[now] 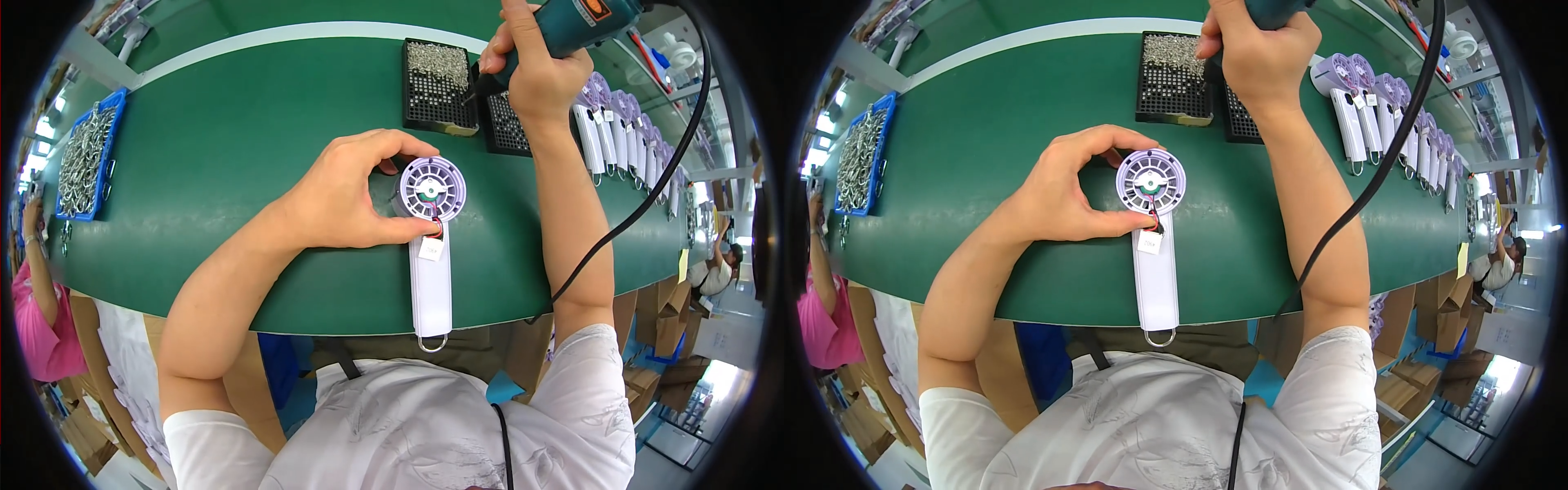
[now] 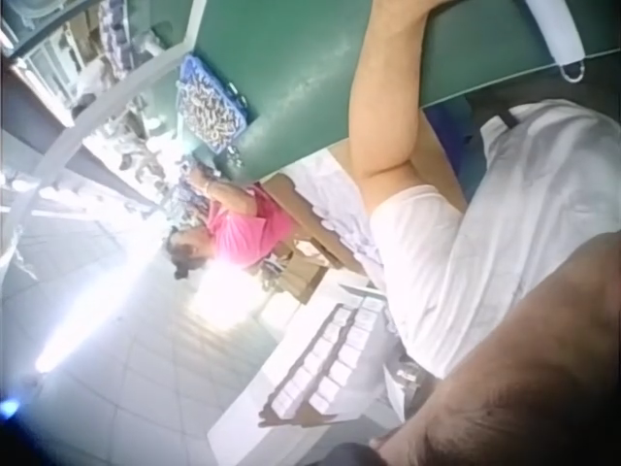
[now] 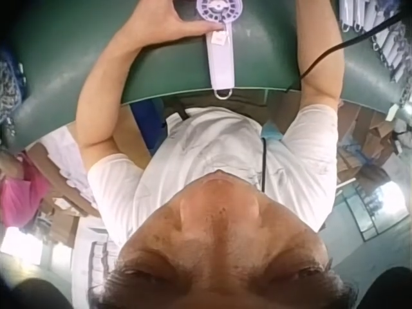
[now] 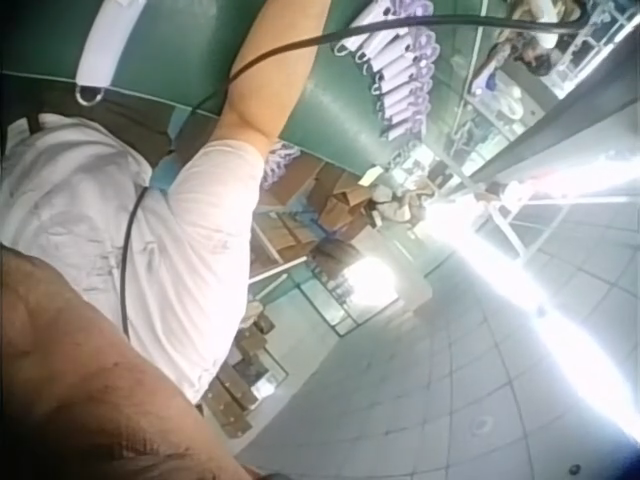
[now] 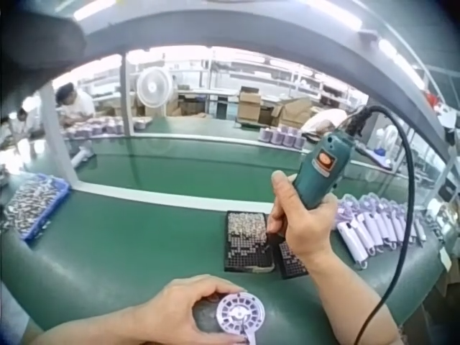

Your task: The person assembles handheld portable fans by installing internal components into fan casings, then securing the casings with screws using an electric screwdriver.

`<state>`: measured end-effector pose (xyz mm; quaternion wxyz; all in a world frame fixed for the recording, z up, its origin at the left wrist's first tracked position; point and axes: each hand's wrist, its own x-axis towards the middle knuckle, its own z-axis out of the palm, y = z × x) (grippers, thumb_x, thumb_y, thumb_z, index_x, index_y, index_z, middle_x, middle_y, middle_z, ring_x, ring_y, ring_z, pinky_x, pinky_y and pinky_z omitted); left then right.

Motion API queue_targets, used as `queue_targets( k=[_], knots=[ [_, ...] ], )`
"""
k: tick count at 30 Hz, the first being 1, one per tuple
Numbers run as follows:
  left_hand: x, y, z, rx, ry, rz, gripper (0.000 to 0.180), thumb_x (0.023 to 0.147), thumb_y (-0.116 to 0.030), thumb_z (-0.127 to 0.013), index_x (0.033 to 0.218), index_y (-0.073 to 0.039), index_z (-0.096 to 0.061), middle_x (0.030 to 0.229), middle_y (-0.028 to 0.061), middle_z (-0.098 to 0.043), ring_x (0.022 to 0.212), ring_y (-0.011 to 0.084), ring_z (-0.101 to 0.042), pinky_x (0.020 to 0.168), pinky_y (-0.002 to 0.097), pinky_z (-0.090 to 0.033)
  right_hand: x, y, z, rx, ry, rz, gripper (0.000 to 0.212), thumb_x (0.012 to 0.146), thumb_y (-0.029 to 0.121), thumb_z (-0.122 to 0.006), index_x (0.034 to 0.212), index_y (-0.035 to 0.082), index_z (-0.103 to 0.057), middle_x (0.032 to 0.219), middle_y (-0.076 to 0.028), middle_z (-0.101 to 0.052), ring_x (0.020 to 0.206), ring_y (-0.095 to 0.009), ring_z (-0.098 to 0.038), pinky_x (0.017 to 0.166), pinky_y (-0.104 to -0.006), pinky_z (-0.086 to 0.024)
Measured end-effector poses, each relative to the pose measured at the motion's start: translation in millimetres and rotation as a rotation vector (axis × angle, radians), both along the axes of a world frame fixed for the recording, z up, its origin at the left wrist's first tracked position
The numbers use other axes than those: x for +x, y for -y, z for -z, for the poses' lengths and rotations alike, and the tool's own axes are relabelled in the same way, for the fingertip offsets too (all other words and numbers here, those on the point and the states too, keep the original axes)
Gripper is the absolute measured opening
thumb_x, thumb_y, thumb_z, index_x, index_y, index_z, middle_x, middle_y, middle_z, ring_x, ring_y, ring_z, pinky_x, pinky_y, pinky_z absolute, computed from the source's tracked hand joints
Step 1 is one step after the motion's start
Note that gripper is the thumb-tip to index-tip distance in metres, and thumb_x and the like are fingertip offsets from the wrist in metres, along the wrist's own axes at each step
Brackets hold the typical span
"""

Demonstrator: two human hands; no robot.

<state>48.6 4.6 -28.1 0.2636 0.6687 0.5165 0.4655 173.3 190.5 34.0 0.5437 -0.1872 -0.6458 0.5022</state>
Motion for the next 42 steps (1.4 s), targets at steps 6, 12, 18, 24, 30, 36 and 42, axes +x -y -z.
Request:
queue_targets(
  k=[6,12,18,24,30,36,42],
  knots=[
    [1,0,-1,-0.012,0.009,0.0,0.065,0.066,-0.025,-0.095,0.12,0.0,-0.069,0.11,0.0103,-0.074,0.097,0.0207,-0.069,0.088,0.0326,-0.054,5,-6,2,-0.045,-0.103,0.004,0.026,0.099,0.019,-0.07,0.081,0.003,-0.06,0.058,-0.003,-0.055,0.043,-0.014,-0.055,0.041,-0.0281,-0.045],
    [1,0,0,-0.001,0.02,-0.001,0.066,0.065,-0.025,-0.095,0.121,0.0,-0.069,0.111,0.0107,-0.074,0.097,0.0211,-0.07,0.088,0.033,-0.054,9,1,-9,-0.05,-0.147,0.007,0.024,0.102,0.021,-0.065,0.092,-0.001,-0.061,0.06,-0.005,-0.054,0.043,-0.017,-0.054,0.044,-0.0341,-0.048],
    [1,0,1,-0.001,-0.008,-0.003,0.066,0.066,-0.03,-0.094,0.119,0.001,-0.068,0.11,0.0143,-0.073,0.1,0.0262,-0.071,0.085,0.0363,-0.056,14,43,-44,-0.231,-0.256,-0.074,0.03,0.105,0.032,-0.059,0.091,0.006,-0.064,0.055,-0.002,-0.048,0.037,-0.016,-0.047,0.037,-0.0316,-0.042],
    [1,0,-2,0.028,-0.013,-0.015,0.065,0.066,-0.03,-0.094,0.117,0.0,-0.068,0.108,0.0134,-0.073,0.098,0.0265,-0.071,0.084,0.0364,-0.056,25,76,-53,-0.377,-0.181,-0.385,0.035,0.109,0.035,-0.048,0.094,0.006,-0.061,0.054,-0.004,-0.048,0.036,-0.019,-0.046,0.038,-0.0354,-0.044],
    [0,2,-7,-0.004,-0.036,-0.016,0.064,0.066,-0.03,-0.094,0.117,0.0,-0.068,0.107,0.0131,-0.073,0.097,0.0264,-0.071,0.083,0.0366,-0.056,26,93,-51,-0.431,-0.088,-0.416,0.033,0.109,0.031,-0.051,0.096,0.002,-0.059,0.055,-0.007,-0.048,0.04,-0.021,-0.05,0.042,-0.0368,-0.047],
    [0,2,-6,-0.021,-0.017,-0.005,0.064,0.066,-0.031,-0.093,0.117,0.0,-0.068,0.107,0.0135,-0.073,0.098,0.0272,-0.071,0.084,0.0373,-0.056,27,94,-47,-0.396,-0.086,-0.485,0.03,0.107,0.027,-0.055,0.096,0.0,-0.06,0.057,-0.007,-0.051,0.041,-0.019,-0.052,0.043,-0.0351,-0.047],
    [2,0,-7,-0.029,-0.009,-0.009,0.063,0.066,-0.031,-0.093,0.116,-0.001,-0.068,0.106,0.0138,-0.073,0.097,0.0282,-0.07,0.084,0.0373,-0.056,39,87,-39,-0.31,-0.081,-0.646,0.031,0.109,0.025,-0.046,0.104,-0.003,-0.06,0.061,-0.005,-0.05,0.043,-0.016,-0.049,0.045,-0.0348,-0.047]
  ],
)
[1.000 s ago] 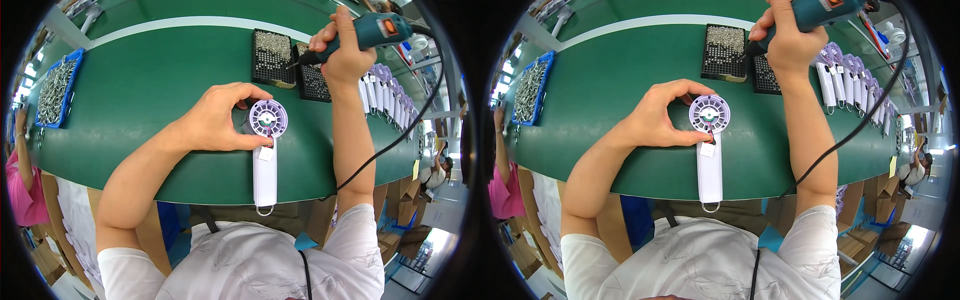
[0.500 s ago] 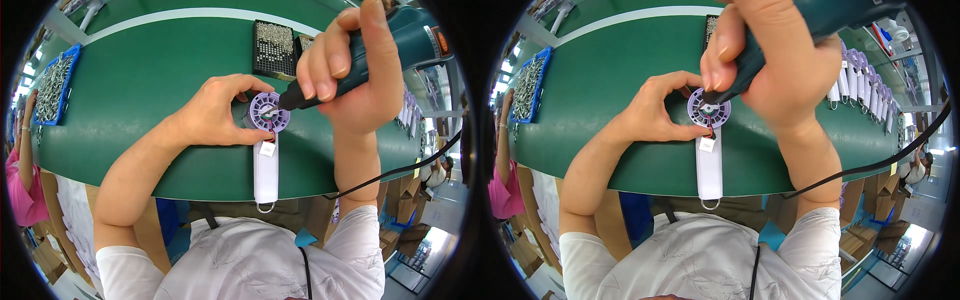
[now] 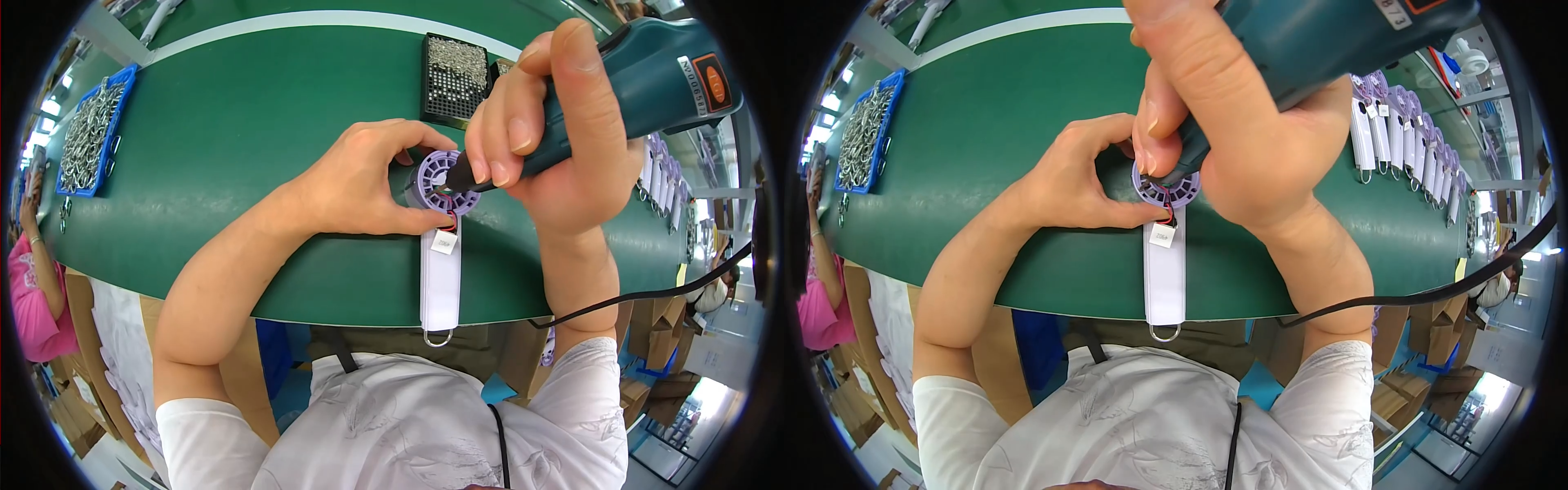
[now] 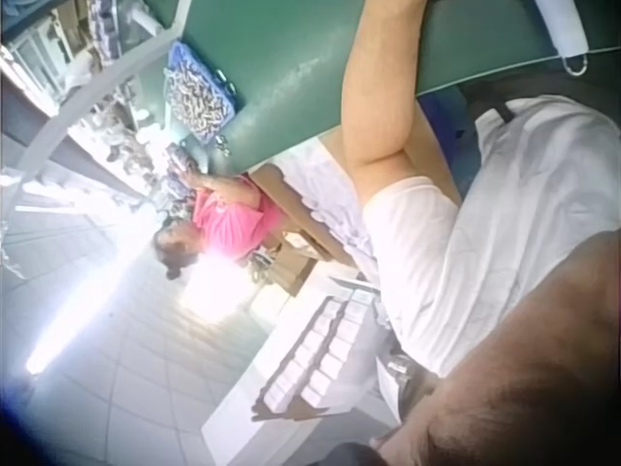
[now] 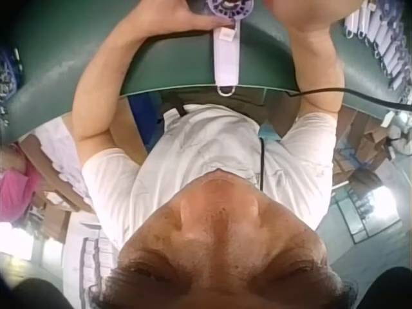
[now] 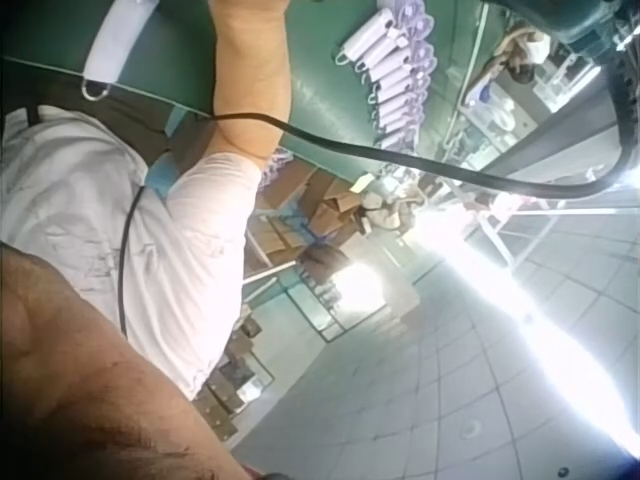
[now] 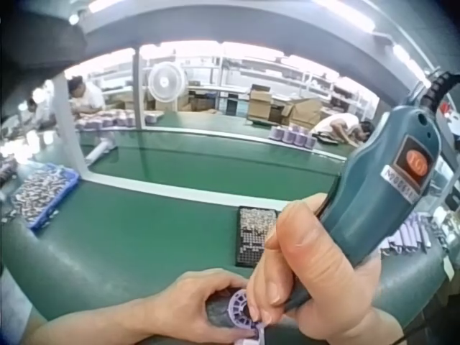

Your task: The person assembles handheld portable fans by installing internal components into fan casings, then securing the casings with screws using an electric screwdriver.

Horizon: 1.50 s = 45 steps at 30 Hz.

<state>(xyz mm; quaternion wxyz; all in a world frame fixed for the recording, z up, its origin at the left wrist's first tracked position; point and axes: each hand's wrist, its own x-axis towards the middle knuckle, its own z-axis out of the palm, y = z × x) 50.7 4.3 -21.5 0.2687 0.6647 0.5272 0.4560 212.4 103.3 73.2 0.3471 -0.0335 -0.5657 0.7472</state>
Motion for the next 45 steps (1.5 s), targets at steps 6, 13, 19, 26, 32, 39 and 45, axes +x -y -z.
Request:
queue_targets(
  k=[6,13,19,26,32,39,45],
  knots=[
    [-4,1,5,-0.019,0.052,0.004,0.062,0.064,-0.031,-0.093,0.114,-0.002,-0.069,0.105,0.0143,-0.073,0.094,0.0289,-0.07,0.083,0.0375,-0.056,-15,12,8,0.314,0.092,0.122,0.024,0.109,0.018,-0.045,0.093,0.001,-0.051,0.063,-0.007,-0.05,0.042,-0.017,-0.048,0.043,-0.0333,-0.046],
    [-4,2,7,-0.032,0.076,-0.006,0.059,0.06,-0.031,-0.094,0.106,-0.001,-0.071,0.097,0.0138,-0.074,0.085,0.0282,-0.071,0.078,0.0366,-0.056,-19,19,22,0.367,0.087,0.031,0.018,0.105,0.012,-0.054,0.092,0.002,-0.048,0.064,-0.009,-0.052,0.043,-0.015,-0.047,0.042,-0.0317,-0.047],
    [-1,2,-3,-0.063,0.062,-0.005,0.057,0.063,-0.03,-0.092,0.106,-0.001,-0.071,0.099,0.0154,-0.073,0.09,0.0312,-0.071,0.083,0.0381,-0.057,-16,17,27,0.187,0.011,0.009,0.013,0.094,0.0,-0.07,0.096,0.001,-0.058,0.062,-0.004,-0.061,0.047,-0.01,-0.057,0.043,-0.0247,-0.044],
    [-2,1,2,-0.024,-0.004,0.023,0.063,0.066,-0.03,-0.094,0.117,-0.002,-0.069,0.108,0.0147,-0.072,0.102,0.0281,-0.069,0.088,0.0381,-0.056,10,-14,-9,0.317,-0.241,-0.147,0.035,0.111,0.037,-0.044,0.11,0.004,-0.057,0.067,-0.002,-0.053,0.046,-0.015,-0.051,0.044,-0.0323,-0.047],
    [-1,-4,7,0.04,-0.002,0.014,0.061,0.066,-0.023,-0.095,0.117,-0.001,-0.07,0.111,0.0099,-0.073,0.098,0.02,-0.07,0.089,0.0326,-0.054,45,-80,3,0.396,-0.225,0.45,0.017,0.105,0.012,-0.055,0.099,-0.002,-0.062,0.061,-0.007,-0.055,0.043,-0.018,-0.051,0.042,-0.0369,-0.047],
    [4,-2,1,0.039,0.004,0.005,0.06,0.066,-0.021,-0.094,0.117,-0.002,-0.069,0.112,0.0101,-0.073,0.098,0.0215,-0.07,0.086,0.0331,-0.056,67,-95,47,0.2,-0.221,0.696,0.015,0.102,0.012,-0.061,0.095,-0.002,-0.062,0.06,-0.007,-0.054,0.043,-0.018,-0.052,0.043,-0.0373,-0.048],
    [4,-3,2,0.037,-0.028,0.013,0.065,0.065,-0.021,-0.094,0.12,0.0,-0.068,0.118,0.0114,-0.073,0.101,0.0207,-0.07,0.089,0.0316,-0.053,68,-99,53,0.23,-0.122,0.739,0.021,0.106,0.018,-0.055,0.096,0.002,-0.062,0.061,-0.006,-0.052,0.043,-0.018,-0.05,0.043,-0.0368,-0.044]
  ],
)
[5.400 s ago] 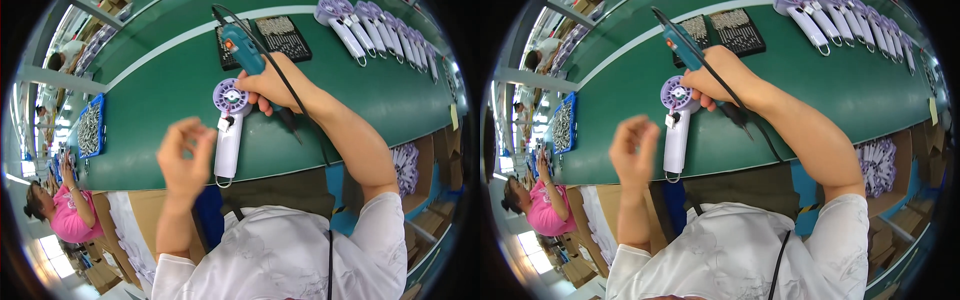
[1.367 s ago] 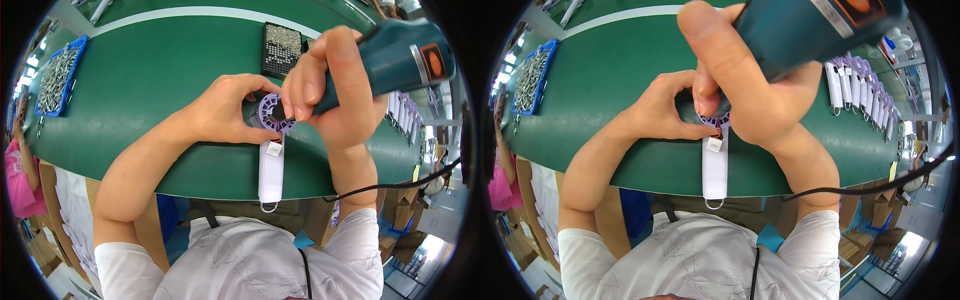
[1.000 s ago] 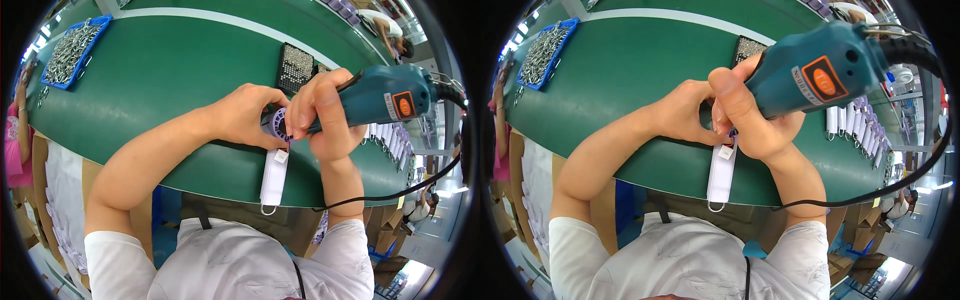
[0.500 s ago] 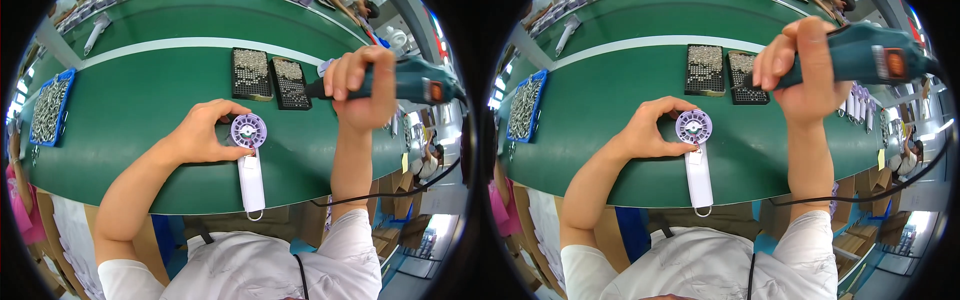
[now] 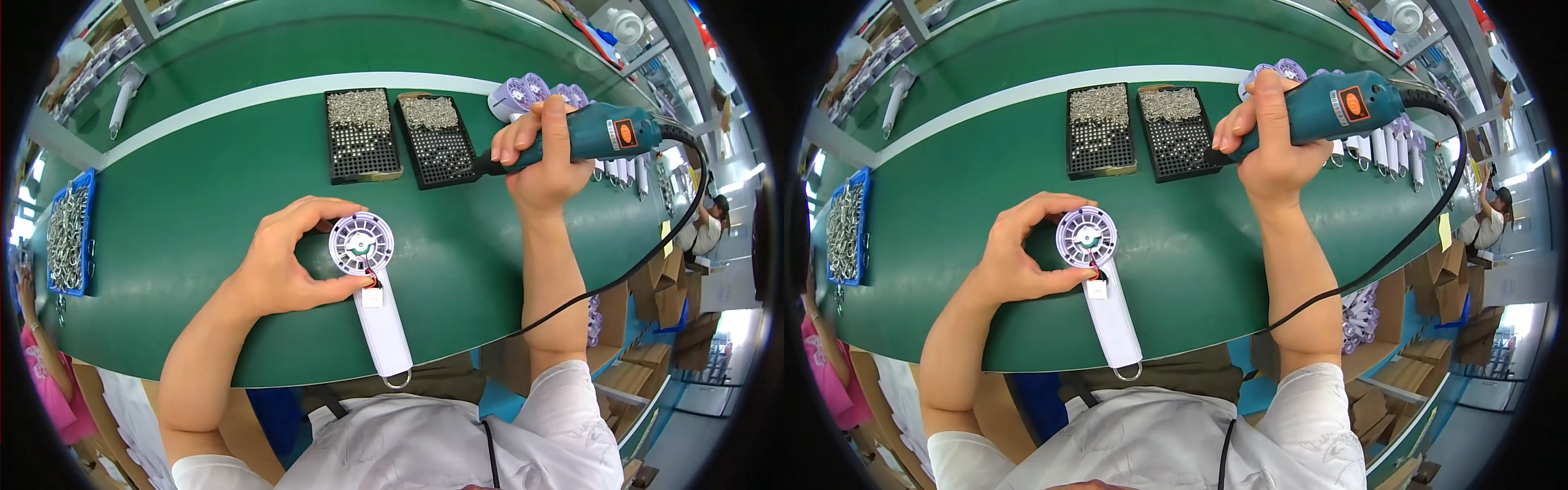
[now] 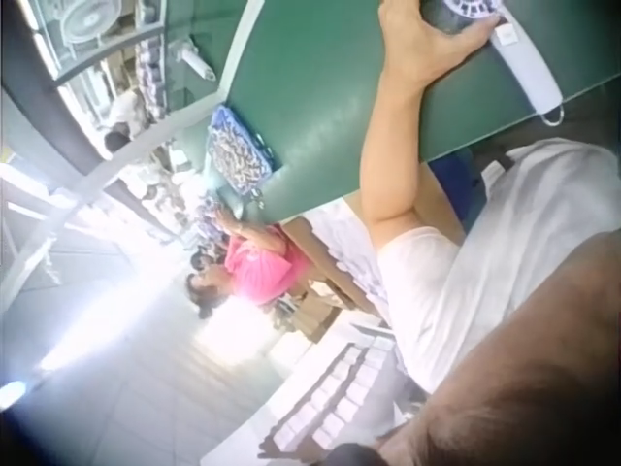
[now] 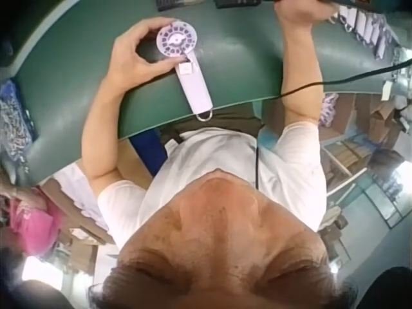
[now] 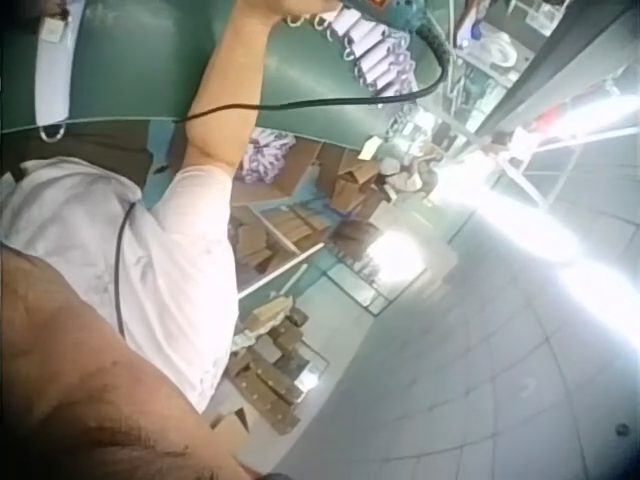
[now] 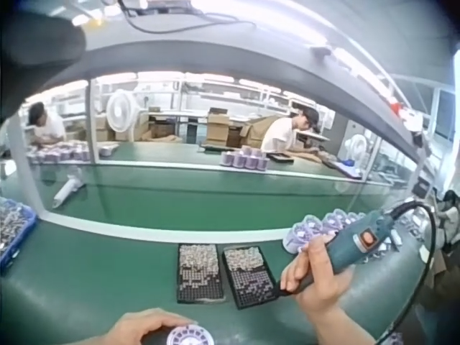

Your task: The person assembles handheld portable fans by installing internal components into fan casings, then securing the casings with screws using an electric screwdriver.

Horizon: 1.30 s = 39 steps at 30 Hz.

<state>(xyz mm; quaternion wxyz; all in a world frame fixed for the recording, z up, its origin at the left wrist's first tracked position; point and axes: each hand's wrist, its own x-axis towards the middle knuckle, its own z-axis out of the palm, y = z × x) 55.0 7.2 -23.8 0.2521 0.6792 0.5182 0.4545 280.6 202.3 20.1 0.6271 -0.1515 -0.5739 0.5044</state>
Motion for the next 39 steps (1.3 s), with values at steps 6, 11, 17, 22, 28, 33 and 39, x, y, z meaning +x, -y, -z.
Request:
queue_targets(
  k=[6,11,17,22,28,33,39],
  knots=[
    [0,0,-3,-0.013,-0.006,0.001,0.066,0.065,-0.021,-0.094,0.122,0.0,-0.067,0.12,0.0124,-0.072,0.103,0.0223,-0.07,0.09,0.0325,-0.054,-1,-2,1,0.049,0.032,-0.006,0.019,0.105,0.016,-0.056,0.098,0.0,-0.063,0.061,-0.006,-0.053,0.042,-0.018,-0.05,0.042,-0.0365,-0.045],
    [-1,-1,-2,-0.014,0.003,0.004,0.066,0.065,-0.02,-0.094,0.121,0.0,-0.067,0.12,0.0126,-0.072,0.103,0.0223,-0.07,0.09,0.0323,-0.054,-2,-3,3,0.061,0.061,0.0,0.018,0.105,0.014,-0.056,0.098,0.0,-0.063,0.061,-0.006,-0.052,0.042,-0.017,-0.049,0.042,-0.0359,-0.045],
    [0,-2,-4,0.036,0.012,-0.001,0.062,0.065,-0.019,-0.095,0.118,-0.001,-0.068,0.113,0.0119,-0.073,0.097,0.0212,-0.07,0.085,0.0319,-0.056,-4,-4,2,0.066,0.064,-0.022,0.012,0.104,0.01,-0.057,0.098,0.001,-0.062,0.061,-0.006,-0.053,0.043,-0.017,-0.051,0.042,-0.0351,-0.046],
    [-1,1,1,0.015,0.017,0.001,0.065,0.064,-0.02,-0.095,0.12,-0.001,-0.068,0.118,0.0109,-0.073,0.1,0.0201,-0.07,0.088,0.0316,-0.054,-18,2,-2,0.091,0.134,-0.01,0.007,0.101,0.006,-0.062,0.097,0.0,-0.061,0.063,-0.008,-0.056,0.044,-0.016,-0.053,0.042,-0.0351,-0.047],
    [-1,0,2,0.034,0.025,0.011,0.063,0.065,-0.024,-0.096,0.118,-0.002,-0.069,0.112,0.0107,-0.073,0.099,0.0232,-0.07,0.085,0.0342,-0.056,-13,5,-12,-0.008,0.002,-0.008,0.01,0.099,0.005,-0.065,0.092,-0.002,-0.063,0.061,-0.009,-0.058,0.043,-0.017,-0.054,0.042,-0.0339,-0.048],
    [-3,-1,5,0.017,0.035,0.001,0.064,0.066,-0.028,-0.094,0.118,0.0,-0.069,0.11,0.012,-0.073,0.098,0.0236,-0.07,0.086,0.0343,-0.056,-18,21,-36,-0.017,-0.101,-0.107,0.016,0.102,0.013,-0.062,0.092,0.0,-0.063,0.06,-0.006,-0.054,0.042,-0.018,-0.05,0.041,-0.0363,-0.045],
    [-3,-1,1,-0.021,0.043,-0.004,0.063,0.068,-0.03,-0.093,0.118,-0.001,-0.068,0.109,0.0143,-0.073,0.1,0.0276,-0.071,0.087,0.0372,-0.055,-38,55,-55,0.044,-0.061,-0.322,0.027,0.107,0.026,-0.05,0.097,0.006,-0.065,0.061,-0.002,-0.049,0.044,-0.015,-0.046,0.044,-0.0336,-0.042]
  ],
)
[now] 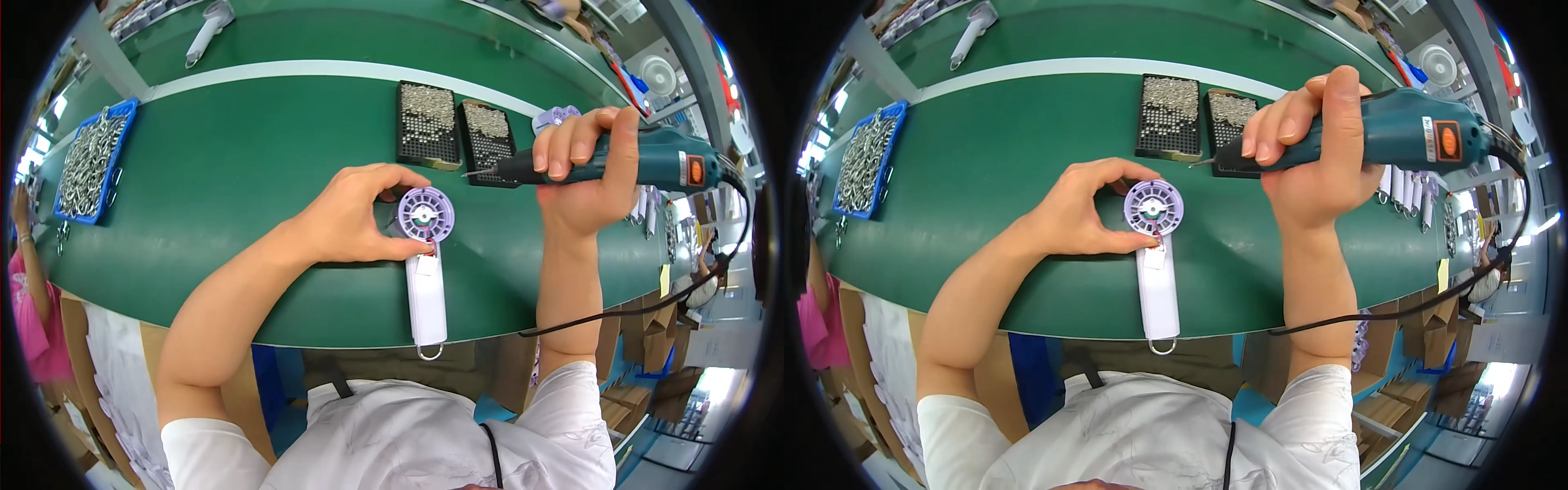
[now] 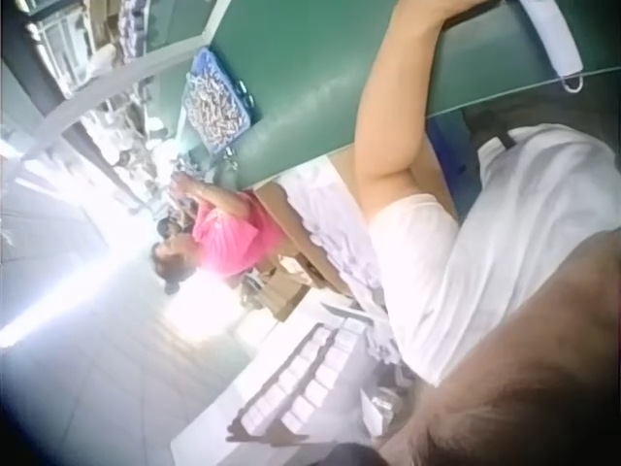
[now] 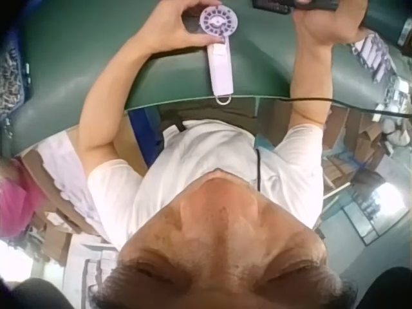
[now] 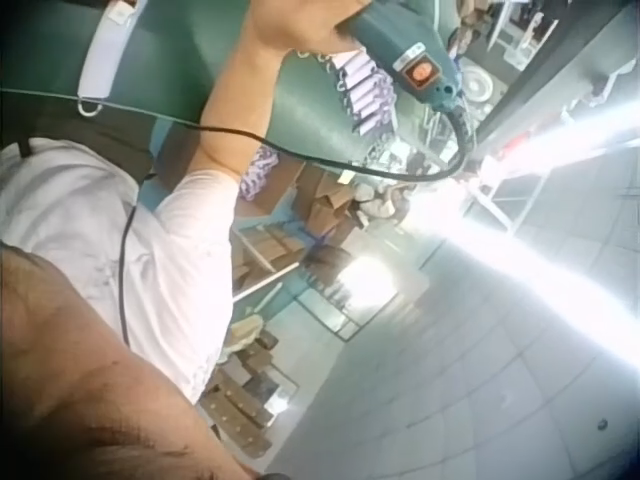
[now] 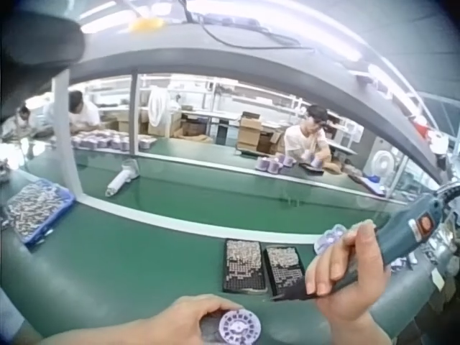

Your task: The person assembles handheld portable fans by installing internal components into fan casings, then securing the casings with screws using an electric screwdriver.

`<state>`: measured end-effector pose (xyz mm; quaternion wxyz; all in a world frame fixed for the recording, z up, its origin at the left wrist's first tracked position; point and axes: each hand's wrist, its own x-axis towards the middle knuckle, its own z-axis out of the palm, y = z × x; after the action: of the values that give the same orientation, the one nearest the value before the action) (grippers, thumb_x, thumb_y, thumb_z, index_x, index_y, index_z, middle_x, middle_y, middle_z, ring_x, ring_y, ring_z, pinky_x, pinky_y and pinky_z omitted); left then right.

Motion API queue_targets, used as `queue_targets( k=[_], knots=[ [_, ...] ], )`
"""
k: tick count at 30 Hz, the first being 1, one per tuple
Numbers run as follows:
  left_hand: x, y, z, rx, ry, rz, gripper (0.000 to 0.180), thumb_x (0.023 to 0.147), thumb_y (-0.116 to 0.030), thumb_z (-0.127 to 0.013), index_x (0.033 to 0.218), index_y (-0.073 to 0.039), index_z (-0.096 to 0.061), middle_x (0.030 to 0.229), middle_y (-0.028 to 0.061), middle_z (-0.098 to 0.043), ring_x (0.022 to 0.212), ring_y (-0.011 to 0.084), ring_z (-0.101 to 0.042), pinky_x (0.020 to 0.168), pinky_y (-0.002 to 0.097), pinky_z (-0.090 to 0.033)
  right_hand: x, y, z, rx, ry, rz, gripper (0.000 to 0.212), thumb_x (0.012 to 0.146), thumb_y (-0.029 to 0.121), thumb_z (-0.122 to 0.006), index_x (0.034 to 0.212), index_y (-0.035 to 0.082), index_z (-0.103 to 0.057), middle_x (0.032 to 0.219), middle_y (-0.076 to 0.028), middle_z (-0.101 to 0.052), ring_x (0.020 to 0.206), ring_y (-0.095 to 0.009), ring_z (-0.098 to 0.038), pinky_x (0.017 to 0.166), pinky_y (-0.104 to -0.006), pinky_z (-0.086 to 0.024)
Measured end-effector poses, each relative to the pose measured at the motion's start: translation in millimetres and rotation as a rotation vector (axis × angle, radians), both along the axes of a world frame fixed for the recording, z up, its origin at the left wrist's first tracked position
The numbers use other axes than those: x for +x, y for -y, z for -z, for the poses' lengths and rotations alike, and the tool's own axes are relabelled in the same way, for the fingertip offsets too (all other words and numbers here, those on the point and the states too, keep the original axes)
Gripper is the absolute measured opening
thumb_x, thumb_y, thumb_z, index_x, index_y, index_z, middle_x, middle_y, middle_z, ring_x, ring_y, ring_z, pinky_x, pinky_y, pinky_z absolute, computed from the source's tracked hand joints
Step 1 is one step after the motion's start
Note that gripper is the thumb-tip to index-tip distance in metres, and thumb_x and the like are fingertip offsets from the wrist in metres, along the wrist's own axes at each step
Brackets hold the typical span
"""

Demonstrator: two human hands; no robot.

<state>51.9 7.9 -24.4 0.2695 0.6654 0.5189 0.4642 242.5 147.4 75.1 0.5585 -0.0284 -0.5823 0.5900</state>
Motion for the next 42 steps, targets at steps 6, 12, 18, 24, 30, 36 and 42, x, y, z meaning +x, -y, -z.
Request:
queue_targets(
  k=[6,12,18,24,30,36,42],
  knots=[
    [1,1,4,-0.026,0.041,-0.011,0.066,0.065,-0.024,-0.095,0.121,-0.001,-0.069,0.11,0.0114,-0.074,0.097,0.0219,-0.071,0.089,0.0341,-0.056,-18,15,6,0.199,0.074,-0.222,0.033,0.111,0.033,-0.04,0.11,0.008,-0.062,0.066,-0.001,-0.049,0.044,-0.013,-0.044,0.045,-0.0315,-0.044],
    [0,0,7,-0.007,0.055,0.003,0.066,0.066,-0.024,-0.095,0.121,0.0,-0.068,0.109,0.0124,-0.073,0.097,0.0222,-0.071,0.088,0.0346,-0.056,-25,30,13,0.131,0.018,-0.193,0.019,0.106,0.016,-0.053,0.097,0.0,-0.057,0.061,-0.006,-0.054,0.044,-0.016,-0.051,0.043,-0.0369,-0.049],
    [-2,1,6,0.012,0.032,0.0,0.065,0.066,-0.025,-0.095,0.12,0.001,-0.068,0.108,0.0129,-0.074,0.096,0.0231,-0.071,0.088,0.035,-0.056,-27,28,20,0.154,0.05,-0.228,0.014,0.105,0.012,-0.052,0.099,0.0,-0.057,0.062,-0.006,-0.055,0.046,-0.017,-0.053,0.045,-0.0365,-0.05],
    [-1,0,6,0.02,0.032,0.001,0.066,0.066,-0.026,-0.095,0.12,0.001,-0.068,0.107,0.0132,-0.074,0.096,0.0239,-0.071,0.088,0.0351,-0.056,-31,33,29,0.116,0.053,-0.219,0.008,0.103,0.004,-0.055,0.098,-0.001,-0.056,0.063,-0.007,-0.056,0.047,-0.016,-0.054,0.046,-0.0349,-0.051],
    [0,1,0,-0.043,0.039,-0.016,0.067,0.066,-0.032,-0.095,0.118,0.001,-0.068,0.107,0.0164,-0.073,0.1,0.0285,-0.072,0.089,0.0395,-0.057,-40,29,30,0.296,0.271,-0.207,0.007,0.105,0.007,-0.05,0.101,0.001,-0.052,0.066,-0.006,-0.054,0.046,-0.016,-0.05,0.046,-0.0338,-0.049],
    [-2,1,-3,-0.066,0.033,-0.002,0.068,0.066,-0.034,-0.094,0.117,0.003,-0.068,0.108,0.017,-0.073,0.1,0.0289,-0.072,0.09,0.0398,-0.057,-55,32,28,0.174,0.316,-0.126,0.012,0.104,0.005,-0.054,0.093,0.0,-0.054,0.062,-0.008,-0.054,0.044,-0.015,-0.05,0.044,-0.0313,-0.047],
    [-3,1,-1,-0.071,0.059,0.003,0.07,0.066,-0.036,-0.094,0.117,0.003,-0.068,0.108,0.0174,-0.073,0.101,0.0293,-0.071,0.091,0.0401,-0.057,-54,27,31,0.195,0.308,-0.19,0.011,0.103,0.005,-0.055,0.094,-0.001,-0.055,0.061,-0.008,-0.054,0.044,-0.015,-0.05,0.043,-0.0316,-0.047]
  ],
)
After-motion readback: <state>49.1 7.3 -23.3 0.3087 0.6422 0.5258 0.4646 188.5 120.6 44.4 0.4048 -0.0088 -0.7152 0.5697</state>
